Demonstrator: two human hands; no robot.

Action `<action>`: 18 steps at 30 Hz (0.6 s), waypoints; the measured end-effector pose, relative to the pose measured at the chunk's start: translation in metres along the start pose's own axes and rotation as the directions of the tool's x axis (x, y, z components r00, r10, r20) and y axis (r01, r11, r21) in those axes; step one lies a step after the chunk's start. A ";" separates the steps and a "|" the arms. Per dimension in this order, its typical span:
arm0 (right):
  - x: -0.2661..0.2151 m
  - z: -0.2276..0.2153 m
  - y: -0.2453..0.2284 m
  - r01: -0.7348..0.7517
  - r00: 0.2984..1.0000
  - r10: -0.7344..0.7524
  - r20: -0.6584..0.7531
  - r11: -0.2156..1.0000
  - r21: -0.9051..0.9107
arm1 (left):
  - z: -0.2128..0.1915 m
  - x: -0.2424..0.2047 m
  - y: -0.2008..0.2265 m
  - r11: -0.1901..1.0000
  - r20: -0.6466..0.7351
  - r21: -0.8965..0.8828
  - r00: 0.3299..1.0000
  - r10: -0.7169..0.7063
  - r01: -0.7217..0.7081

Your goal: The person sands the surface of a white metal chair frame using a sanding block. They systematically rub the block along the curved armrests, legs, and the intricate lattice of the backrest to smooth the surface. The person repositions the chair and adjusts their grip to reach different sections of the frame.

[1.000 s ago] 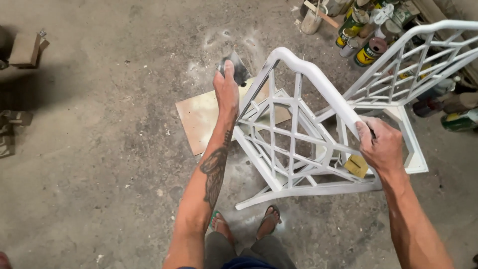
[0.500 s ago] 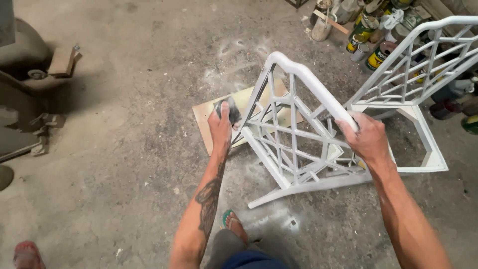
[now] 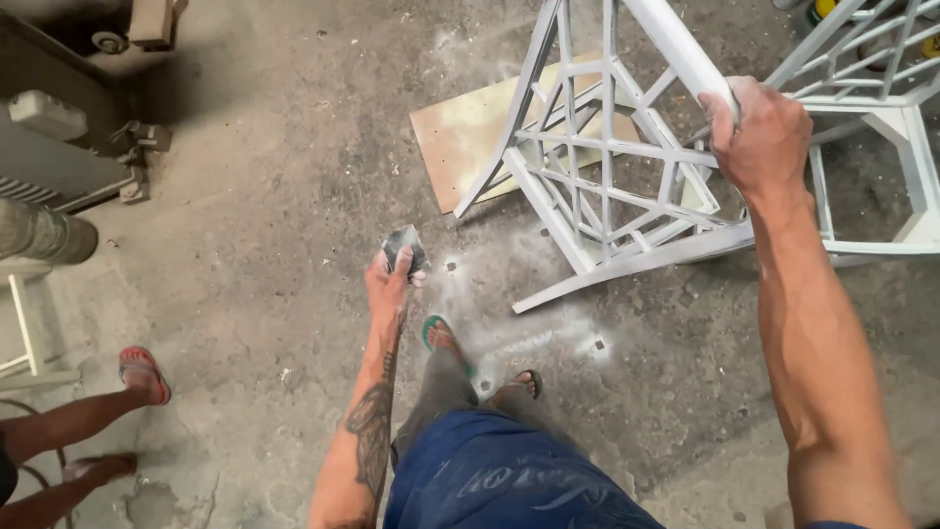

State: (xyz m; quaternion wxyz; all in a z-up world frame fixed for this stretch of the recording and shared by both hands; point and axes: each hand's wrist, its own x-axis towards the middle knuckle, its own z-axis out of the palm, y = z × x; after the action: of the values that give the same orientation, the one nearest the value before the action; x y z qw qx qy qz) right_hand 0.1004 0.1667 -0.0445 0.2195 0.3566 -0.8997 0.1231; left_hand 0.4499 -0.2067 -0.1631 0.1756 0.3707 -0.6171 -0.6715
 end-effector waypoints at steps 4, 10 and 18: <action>-0.002 0.004 -0.004 0.000 0.999 -0.006 -0.049 0.993 -0.118 | -0.013 0.009 0.039 0.995 0.018 0.030 0.996 0.089 -0.090; -0.008 0.003 -0.011 -0.083 0.996 0.075 -0.038 0.933 -0.349 | -0.016 0.077 0.067 0.999 0.088 0.018 0.996 0.034 -0.035; -0.007 0.018 0.018 -0.341 0.914 0.404 -0.021 0.742 -0.577 | 0.021 0.211 0.141 0.845 0.381 0.140 0.816 0.435 -0.516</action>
State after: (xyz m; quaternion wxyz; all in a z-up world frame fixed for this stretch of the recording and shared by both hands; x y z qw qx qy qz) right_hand 0.0867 0.1768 -0.0650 0.2386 0.0934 -0.9580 -0.1284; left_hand 0.2637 -0.3632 -0.0876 0.1860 0.1024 -0.7863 -0.5802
